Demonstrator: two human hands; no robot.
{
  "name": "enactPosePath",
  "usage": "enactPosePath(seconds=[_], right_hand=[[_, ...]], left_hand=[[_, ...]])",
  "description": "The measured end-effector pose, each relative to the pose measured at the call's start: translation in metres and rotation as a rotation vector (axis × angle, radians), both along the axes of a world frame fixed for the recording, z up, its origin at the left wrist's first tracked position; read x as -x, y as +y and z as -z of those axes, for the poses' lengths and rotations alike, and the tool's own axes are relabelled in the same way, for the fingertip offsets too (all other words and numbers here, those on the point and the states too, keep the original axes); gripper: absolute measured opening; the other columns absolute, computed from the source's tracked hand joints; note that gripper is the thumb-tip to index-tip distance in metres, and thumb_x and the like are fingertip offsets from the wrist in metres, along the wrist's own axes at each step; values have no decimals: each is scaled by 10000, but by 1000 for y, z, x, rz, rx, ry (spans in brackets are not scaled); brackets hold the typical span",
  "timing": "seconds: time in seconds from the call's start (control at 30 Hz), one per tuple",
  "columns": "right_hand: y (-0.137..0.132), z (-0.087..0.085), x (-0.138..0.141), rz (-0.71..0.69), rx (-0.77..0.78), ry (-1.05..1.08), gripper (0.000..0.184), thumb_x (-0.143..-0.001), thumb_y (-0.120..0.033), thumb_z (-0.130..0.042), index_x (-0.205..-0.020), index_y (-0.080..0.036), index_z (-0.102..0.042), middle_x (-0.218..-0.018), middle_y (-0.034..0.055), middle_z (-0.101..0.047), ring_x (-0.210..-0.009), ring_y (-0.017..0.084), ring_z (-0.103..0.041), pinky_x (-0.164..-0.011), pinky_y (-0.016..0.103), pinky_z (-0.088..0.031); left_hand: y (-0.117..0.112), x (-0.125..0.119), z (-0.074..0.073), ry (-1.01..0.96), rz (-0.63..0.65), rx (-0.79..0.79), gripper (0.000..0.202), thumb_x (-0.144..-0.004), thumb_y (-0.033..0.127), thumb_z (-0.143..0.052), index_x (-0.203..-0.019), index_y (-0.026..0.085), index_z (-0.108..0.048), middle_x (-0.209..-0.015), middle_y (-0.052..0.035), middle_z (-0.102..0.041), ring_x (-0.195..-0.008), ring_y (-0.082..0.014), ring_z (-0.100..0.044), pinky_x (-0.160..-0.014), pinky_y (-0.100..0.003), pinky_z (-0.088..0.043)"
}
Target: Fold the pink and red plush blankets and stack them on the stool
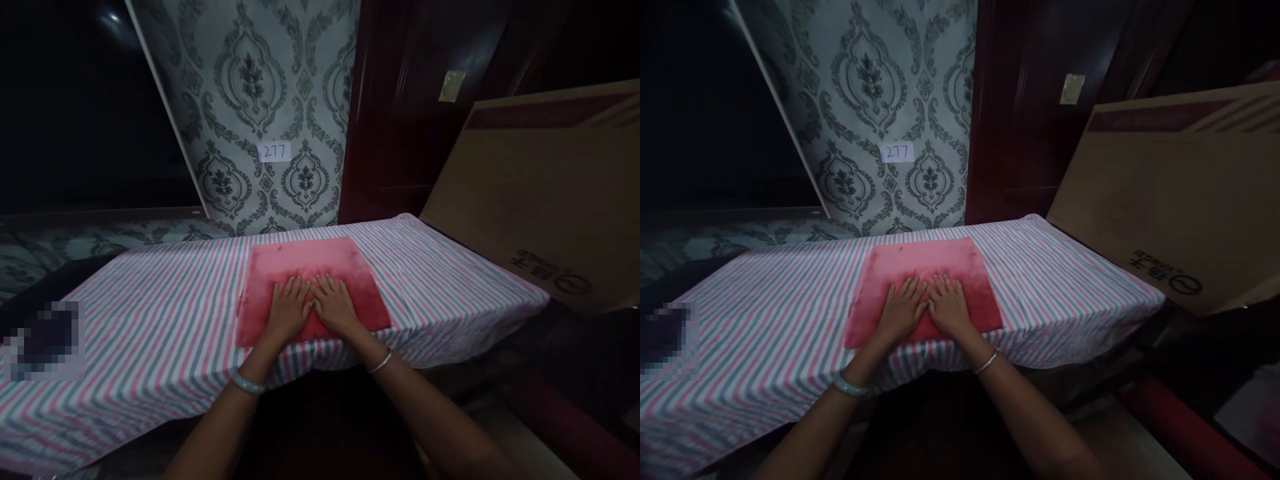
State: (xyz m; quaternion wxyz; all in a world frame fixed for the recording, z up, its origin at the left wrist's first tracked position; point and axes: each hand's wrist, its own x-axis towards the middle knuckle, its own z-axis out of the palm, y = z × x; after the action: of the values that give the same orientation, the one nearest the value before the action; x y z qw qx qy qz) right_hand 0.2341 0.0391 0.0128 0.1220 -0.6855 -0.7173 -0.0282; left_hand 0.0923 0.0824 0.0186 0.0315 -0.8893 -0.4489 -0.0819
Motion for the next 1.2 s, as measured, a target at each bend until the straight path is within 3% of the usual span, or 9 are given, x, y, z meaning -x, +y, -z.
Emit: enactPosePath(seconds=[0.2, 0.43, 0.5, 0.6, 0.7, 0.77, 0.9, 1.0, 1.2], right_hand=[[-3, 0, -16, 30, -40, -14, 526, -1042, -387, -370, -1555, -294, -438, -1661, 47, -342, -1535, 285, -274, -1231, 519, -193], [-32, 13, -81, 280, -49, -31, 530, -1044, -405, -334, -1555, -306, -433, -1681, 20, -292, -1544, 321, -241, -1186, 599, -272], [-39, 16, -98, 323, -31, -4, 539, -1036, -404, -346, -1564, -317, -418, -1681, 14, -289, -1531, 327, -271, -1162, 598, -319], [-36, 9, -112, 318, -91, 12, 494, -1029, -378, -350, -1476, -308, -547, -1622, 34, -416, -1517, 341, -296, -1146, 611, -334], [-12, -15, -104, 235, -201, 14, 470, -1030, -318, -337, -1376, -233, -643, -1550, 92, -514, -1491, 350, -340, -1146, 601, -331], [15, -35, -88, 157, -208, 11, 474, -1030, -307, -357, -1425, -200, -598, -1549, 118, -511, -1484, 346, -354, -1160, 583, -313], [75, -61, -56, 69, -140, -5, 518, -1043, -360, -388, -1540, -233, -458, -1614, 97, -423, -1521, 334, -288, -1201, 593, -220], [104, -54, -54, 69, -71, -15, 525, -1054, -411, -382, -1547, -241, -442, -1635, 75, -390, -1536, 333, -252, -1214, 608, -179], [116, -16, -73, 148, -62, 15, 518, -1047, -415, -404, -1527, -234, -473, -1628, 68, -404, -1513, 329, -309, -1214, 582, -215]], left_hand=[[2, 20, -8, 18, -33, -21, 604, -1020, 461, -366, -1558, 192, -423, -1650, -129, -332, -1543, -312, -267, -1251, -582, -161], [5, 113, 1, 12, -311, -14, 571, -1024, 390, -322, -1571, 244, -396, -1653, -82, -343, -1538, -308, -278, -1230, -582, -228], [6, 139, 5, 12, -359, -1, 550, -1013, 336, -325, -1536, 229, -457, -1641, -85, -369, -1541, -324, -266, -1222, -585, -251], [14, 158, -2, -43, -431, -101, 519, -995, 303, -335, -1430, 164, -581, -1634, -149, -366, -1529, -384, -271, -1174, -614, -325], [30, 138, -27, -122, -402, -203, 538, -998, 259, -289, -1428, 78, -556, -1560, -227, -454, -1476, -361, -388, -1157, -565, -372], [45, 105, -49, -118, -276, -179, 534, -1001, 244, -290, -1456, 91, -524, -1537, -199, -498, -1476, -316, -400, -1190, -527, -342], [86, 31, -75, -39, -81, -55, 589, -1000, 333, -415, -1544, 110, -413, -1644, -179, -330, -1544, -304, -265, -1255, -553, -189], [116, 5, -66, 15, -96, 32, 603, -1013, 391, -416, -1564, 146, -390, -1664, -163, -285, -1551, -327, -236, -1242, -606, -164], [146, 13, -17, -27, -136, 4, 578, -1030, 382, -330, -1551, 145, -415, -1630, -154, -372, -1527, -328, -297, -1236, -614, -164]])
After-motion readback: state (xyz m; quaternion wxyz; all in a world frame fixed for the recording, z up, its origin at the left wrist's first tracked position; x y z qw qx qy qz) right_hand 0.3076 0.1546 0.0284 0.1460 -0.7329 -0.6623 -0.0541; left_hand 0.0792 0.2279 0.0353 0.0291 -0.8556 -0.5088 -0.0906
